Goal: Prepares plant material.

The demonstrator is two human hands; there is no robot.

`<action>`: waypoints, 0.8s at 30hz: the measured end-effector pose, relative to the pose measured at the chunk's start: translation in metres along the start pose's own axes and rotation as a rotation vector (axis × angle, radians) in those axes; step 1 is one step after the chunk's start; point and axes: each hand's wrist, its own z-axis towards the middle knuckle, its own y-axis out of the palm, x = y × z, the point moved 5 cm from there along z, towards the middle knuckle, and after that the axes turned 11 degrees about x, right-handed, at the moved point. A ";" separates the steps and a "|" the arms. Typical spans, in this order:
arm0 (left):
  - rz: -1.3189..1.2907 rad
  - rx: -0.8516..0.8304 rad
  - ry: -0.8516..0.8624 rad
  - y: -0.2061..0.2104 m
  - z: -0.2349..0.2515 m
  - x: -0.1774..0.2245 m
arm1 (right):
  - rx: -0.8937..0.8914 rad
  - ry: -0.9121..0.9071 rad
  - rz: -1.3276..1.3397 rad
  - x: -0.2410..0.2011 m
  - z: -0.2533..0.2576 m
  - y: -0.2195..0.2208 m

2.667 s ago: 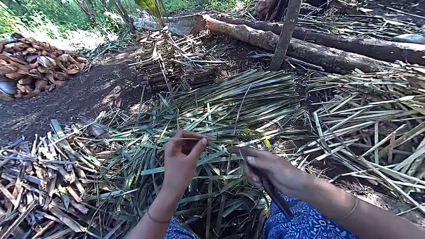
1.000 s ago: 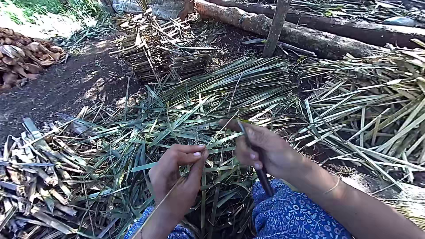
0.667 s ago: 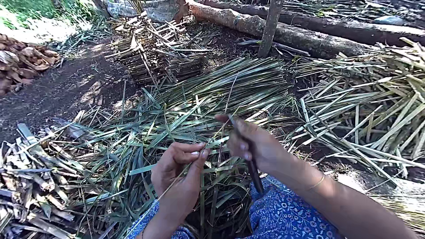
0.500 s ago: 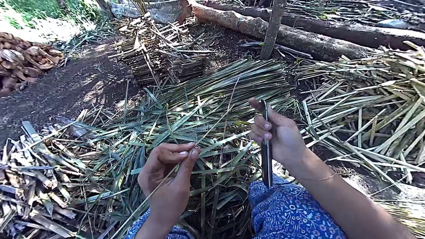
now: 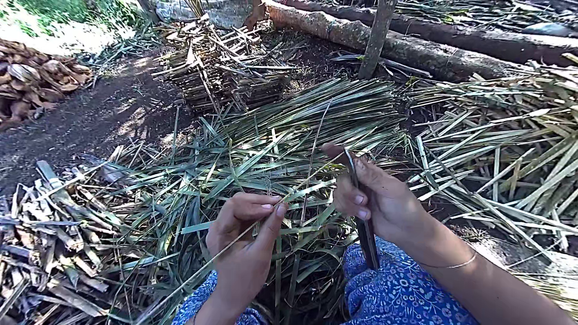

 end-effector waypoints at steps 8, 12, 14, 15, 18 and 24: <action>0.146 -0.136 0.248 0.007 -0.010 0.004 | -0.225 0.218 -0.054 0.014 -0.018 0.036; 0.170 -0.182 0.402 0.006 -0.010 0.010 | -0.212 0.103 -0.066 0.006 -0.012 0.024; 0.174 -0.197 0.423 0.005 -0.010 0.013 | -0.143 0.034 -0.067 -0.001 -0.006 0.012; 0.174 -0.199 0.421 0.005 -0.009 0.013 | -0.108 0.015 -0.067 -0.003 -0.005 0.007; 0.158 -0.184 0.382 0.007 -0.009 0.011 | -0.018 -0.035 -0.057 -0.008 0.000 0.000; 0.096 -0.106 0.221 0.004 -0.005 0.008 | 0.017 -0.062 0.027 -0.014 0.004 -0.015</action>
